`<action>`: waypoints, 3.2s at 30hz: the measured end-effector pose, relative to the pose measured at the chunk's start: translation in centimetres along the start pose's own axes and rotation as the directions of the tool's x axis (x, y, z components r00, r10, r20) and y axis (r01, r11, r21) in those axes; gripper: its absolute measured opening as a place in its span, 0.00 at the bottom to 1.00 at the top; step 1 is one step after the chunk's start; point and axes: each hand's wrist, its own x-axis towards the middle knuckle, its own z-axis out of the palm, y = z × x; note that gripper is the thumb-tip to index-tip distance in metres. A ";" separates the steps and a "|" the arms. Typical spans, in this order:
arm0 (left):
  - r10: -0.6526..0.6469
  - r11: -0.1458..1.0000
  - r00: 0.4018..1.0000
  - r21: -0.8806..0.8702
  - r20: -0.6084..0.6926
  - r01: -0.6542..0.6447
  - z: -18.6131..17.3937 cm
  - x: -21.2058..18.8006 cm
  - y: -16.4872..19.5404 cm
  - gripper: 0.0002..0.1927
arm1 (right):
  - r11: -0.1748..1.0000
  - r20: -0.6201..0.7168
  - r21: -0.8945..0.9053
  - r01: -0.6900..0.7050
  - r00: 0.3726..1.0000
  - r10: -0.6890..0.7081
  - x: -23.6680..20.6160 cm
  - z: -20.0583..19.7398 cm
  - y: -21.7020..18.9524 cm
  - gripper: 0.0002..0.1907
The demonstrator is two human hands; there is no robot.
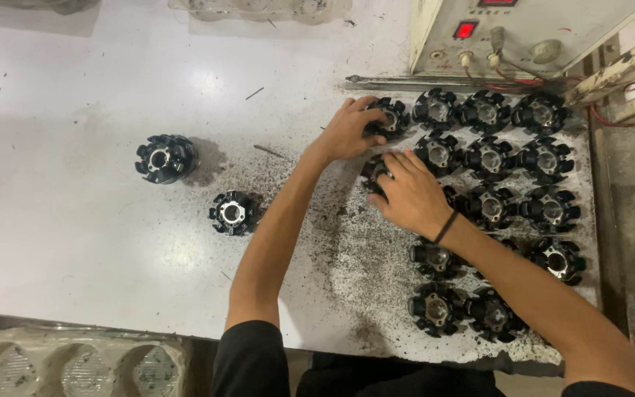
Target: The person arranges black plastic wheel-hub components on a workbench and uses a heated soldering iron to melt residue from the center of each component, working through them one at a time and setting cleaned parts aside.
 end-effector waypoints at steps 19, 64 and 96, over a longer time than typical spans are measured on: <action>-0.797 0.284 0.434 0.374 -0.419 0.883 -6.0 -20.5 5.4 0.40 | 0.996 -0.193 -0.086 -0.037 0.981 0.020 -2.2 -0.3 1.6 0.28; -0.442 0.539 0.605 0.343 -0.663 0.769 -11.6 -20.9 0.3 0.19 | 0.988 -0.047 -0.078 0.135 0.989 -0.139 -5.5 -0.2 -0.8 0.24; -0.047 0.994 0.999 -0.096 0.010 0.048 0.5 -24.5 14.6 0.18 | 0.967 0.081 -0.059 0.246 0.967 -0.241 -9.9 -0.7 -5.9 0.22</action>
